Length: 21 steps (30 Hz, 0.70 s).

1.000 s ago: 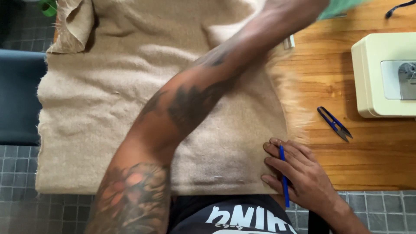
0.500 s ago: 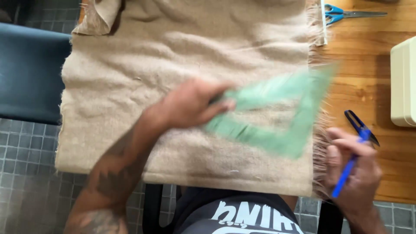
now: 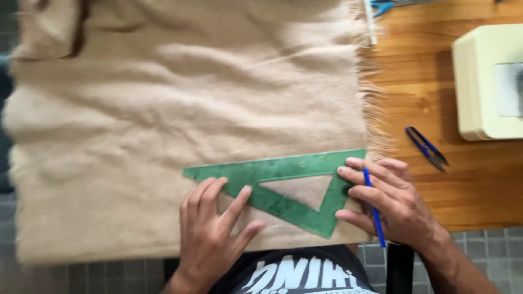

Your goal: Measuring, marking, and cutting a piece of faux fur fabric using a ruler, pen, and scissors.

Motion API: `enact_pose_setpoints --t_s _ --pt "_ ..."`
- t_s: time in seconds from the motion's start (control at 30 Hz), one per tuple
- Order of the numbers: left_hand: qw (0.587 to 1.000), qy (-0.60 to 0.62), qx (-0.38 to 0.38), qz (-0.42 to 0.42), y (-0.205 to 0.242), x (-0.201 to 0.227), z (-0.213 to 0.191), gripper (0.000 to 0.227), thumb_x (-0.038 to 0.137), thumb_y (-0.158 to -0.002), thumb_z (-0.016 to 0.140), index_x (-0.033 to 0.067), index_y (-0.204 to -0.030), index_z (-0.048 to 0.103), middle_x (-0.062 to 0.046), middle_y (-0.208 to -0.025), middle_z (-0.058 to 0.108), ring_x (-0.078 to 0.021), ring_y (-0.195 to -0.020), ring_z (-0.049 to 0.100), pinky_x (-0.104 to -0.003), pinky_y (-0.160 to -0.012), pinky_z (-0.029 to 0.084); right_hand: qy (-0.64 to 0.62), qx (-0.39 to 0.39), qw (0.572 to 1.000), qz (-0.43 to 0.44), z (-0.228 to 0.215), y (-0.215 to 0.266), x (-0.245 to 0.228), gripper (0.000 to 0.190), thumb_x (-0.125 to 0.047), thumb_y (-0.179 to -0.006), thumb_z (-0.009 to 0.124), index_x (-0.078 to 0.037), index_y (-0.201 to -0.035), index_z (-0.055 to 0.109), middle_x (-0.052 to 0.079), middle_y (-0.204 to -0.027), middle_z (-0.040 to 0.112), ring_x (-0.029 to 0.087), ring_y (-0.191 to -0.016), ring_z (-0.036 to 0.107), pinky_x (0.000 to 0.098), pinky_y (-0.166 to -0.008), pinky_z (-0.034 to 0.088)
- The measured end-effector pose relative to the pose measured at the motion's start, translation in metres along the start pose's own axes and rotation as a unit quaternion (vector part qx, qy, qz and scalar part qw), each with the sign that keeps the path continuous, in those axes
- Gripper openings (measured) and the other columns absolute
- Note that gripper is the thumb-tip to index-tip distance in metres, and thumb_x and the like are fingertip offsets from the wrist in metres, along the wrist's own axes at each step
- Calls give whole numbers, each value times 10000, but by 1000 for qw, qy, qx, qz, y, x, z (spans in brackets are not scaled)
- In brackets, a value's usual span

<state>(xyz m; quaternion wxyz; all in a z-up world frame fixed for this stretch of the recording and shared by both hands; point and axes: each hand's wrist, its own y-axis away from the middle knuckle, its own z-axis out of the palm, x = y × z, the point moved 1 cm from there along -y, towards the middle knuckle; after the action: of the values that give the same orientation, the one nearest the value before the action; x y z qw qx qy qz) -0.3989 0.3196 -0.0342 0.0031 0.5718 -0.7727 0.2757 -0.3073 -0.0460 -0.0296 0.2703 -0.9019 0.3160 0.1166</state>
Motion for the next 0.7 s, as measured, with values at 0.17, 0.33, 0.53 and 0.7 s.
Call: enact_pose_setpoints --t_s 0.17,0.33,0.53,0.7 --pt "999 -52 -14 -2 24 -5 13 694 761 -1088 572 267 -1538 760 -246 -1592 627 -453 -1504 602 -615 -1295 502 -36 6 999 -29 -2 0 -1 506 -482 -967 955 -94 -1221 754 76 -1449 811 404 -1427 776 540 -1186 629" --pt "998 -60 -7 -1 26 -5 18 683 757 -1082 594 255 -1505 780 -257 -1548 634 -462 -1460 597 -632 -1287 550 -50 1 999 -13 -1 -2 -1 511 -489 -940 952 -69 -1130 732 175 -1443 806 443 -1423 769 561 -1206 629" --pt "999 -47 -5 -3 23 -5 20 660 739 -1091 597 245 -1484 788 -268 -1521 624 -475 -1445 586 -639 -1270 576 -58 5 998 -6 0 -5 -1 514 -473 -925 949 -54 -1123 728 192 -1423 807 459 -1406 777 593 -1215 643" --pt "999 -20 -16 -21 23 -8 17 628 669 -1105 662 199 -1503 780 -295 -1546 605 -536 -1444 617 -661 -1281 528 -50 -7 998 -23 2 -6 -5 515 -494 -918 932 -64 -1139 753 174 -1434 806 459 -1407 780 557 -1216 633"
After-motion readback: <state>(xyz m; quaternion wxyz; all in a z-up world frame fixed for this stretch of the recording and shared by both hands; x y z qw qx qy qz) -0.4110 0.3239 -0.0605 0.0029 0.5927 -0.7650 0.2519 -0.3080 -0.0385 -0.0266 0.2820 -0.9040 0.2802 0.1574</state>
